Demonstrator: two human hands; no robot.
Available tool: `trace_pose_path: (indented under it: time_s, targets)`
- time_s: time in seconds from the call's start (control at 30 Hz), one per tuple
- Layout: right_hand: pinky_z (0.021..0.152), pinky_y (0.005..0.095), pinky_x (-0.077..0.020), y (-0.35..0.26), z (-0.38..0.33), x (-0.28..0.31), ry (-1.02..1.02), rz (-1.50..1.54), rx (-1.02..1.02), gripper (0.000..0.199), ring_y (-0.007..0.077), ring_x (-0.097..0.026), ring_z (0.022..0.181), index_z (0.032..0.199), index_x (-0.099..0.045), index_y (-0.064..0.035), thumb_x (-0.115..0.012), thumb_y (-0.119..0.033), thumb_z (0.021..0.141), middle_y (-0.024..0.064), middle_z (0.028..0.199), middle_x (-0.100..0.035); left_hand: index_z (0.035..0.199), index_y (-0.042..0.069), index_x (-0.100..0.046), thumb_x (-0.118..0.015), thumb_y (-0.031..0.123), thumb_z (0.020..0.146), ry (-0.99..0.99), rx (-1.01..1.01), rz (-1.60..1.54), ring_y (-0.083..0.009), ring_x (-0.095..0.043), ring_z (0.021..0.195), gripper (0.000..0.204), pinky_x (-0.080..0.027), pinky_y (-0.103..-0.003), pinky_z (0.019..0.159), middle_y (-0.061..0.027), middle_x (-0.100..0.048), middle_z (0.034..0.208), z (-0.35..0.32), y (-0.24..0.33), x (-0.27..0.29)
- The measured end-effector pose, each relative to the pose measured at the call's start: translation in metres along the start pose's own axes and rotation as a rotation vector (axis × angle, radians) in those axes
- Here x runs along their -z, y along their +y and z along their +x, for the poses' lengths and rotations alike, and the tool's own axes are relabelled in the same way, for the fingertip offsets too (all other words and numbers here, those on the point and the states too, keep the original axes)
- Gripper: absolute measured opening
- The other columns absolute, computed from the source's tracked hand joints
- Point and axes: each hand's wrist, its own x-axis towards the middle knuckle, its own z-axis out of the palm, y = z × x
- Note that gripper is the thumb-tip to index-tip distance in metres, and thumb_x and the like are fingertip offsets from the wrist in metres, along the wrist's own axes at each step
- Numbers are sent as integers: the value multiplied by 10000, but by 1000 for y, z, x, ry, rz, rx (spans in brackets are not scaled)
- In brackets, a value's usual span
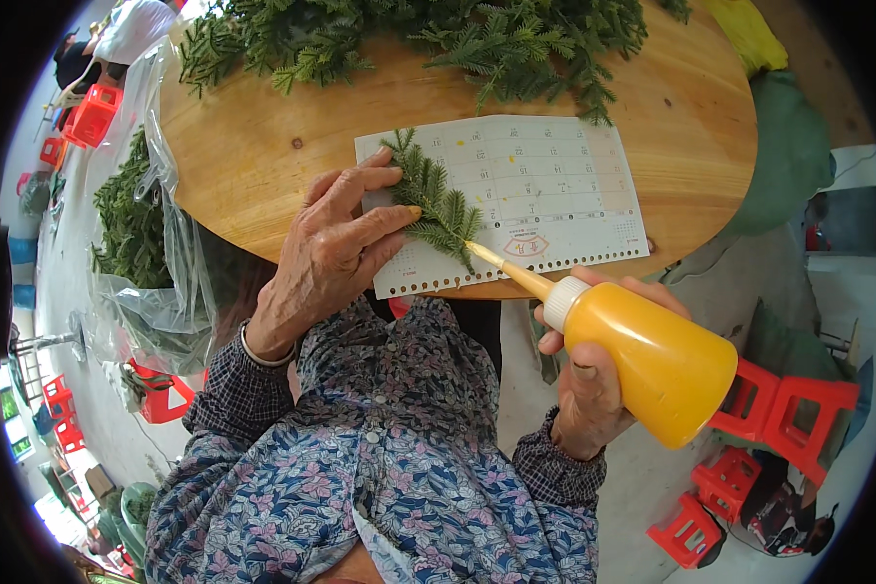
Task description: Applying adhesive from a squeeze bottle to small plastic branches and placing them on a template sheet.
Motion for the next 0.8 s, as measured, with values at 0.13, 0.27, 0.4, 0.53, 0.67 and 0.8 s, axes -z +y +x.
trace_pose_path:
  time_s: [0.13,0.27,0.4,0.53,0.67,0.8]
  targets:
    - [508,254,-509,1,-2,1,3,-3,1,585,254,-608,605,1222,-435,-65,-715,-251,743,245,1060,-617,966,71,-695,-711,54,734,4,2,-1,-281,-504,1229,232,-398,-398,969,-112,-574,1182,-2,0,0]
    - [513,256,-512,1,-3,0,5,9,2,583,246,-601,574,1223,-435,-66,-712,-260,748,243,1064,-617,968,70,-697,-710,54,737,-10,-14,8,-275,-507,1227,232,-399,-397,968,-111,-575,1180,-2,-1,2]
    - [516,260,-516,2,-6,-1,40,3,17,579,237,-599,560,1218,-438,-68,-713,-285,757,239,1061,-616,968,69,-701,-709,54,741,-9,-3,2,-273,-507,1226,228,-397,-397,970,-111,-575,1180,-7,-1,2]
    - [517,262,-520,1,-9,0,71,14,36,585,230,-600,556,1210,-441,-70,-717,-319,759,233,1057,-615,969,69,-704,-708,56,743,-8,0,1,-272,-506,1226,226,-395,-397,972,-112,-575,1180,-8,-3,3]
    - [515,263,-523,2,-12,0,101,30,59,599,225,-602,555,1201,-444,-69,-726,-353,755,227,1054,-613,972,68,-707,-707,58,744,-7,-1,2,-272,-504,1227,227,-392,-397,975,-113,-574,1180,-9,-4,4]
    - [512,263,-523,3,-14,-3,135,36,89,619,223,-604,552,1190,-446,-66,-738,-379,744,223,1051,-611,975,68,-710,-708,60,744,-2,-3,-2,-271,-503,1228,231,-390,-397,976,-115,-573,1180,-9,-4,4]
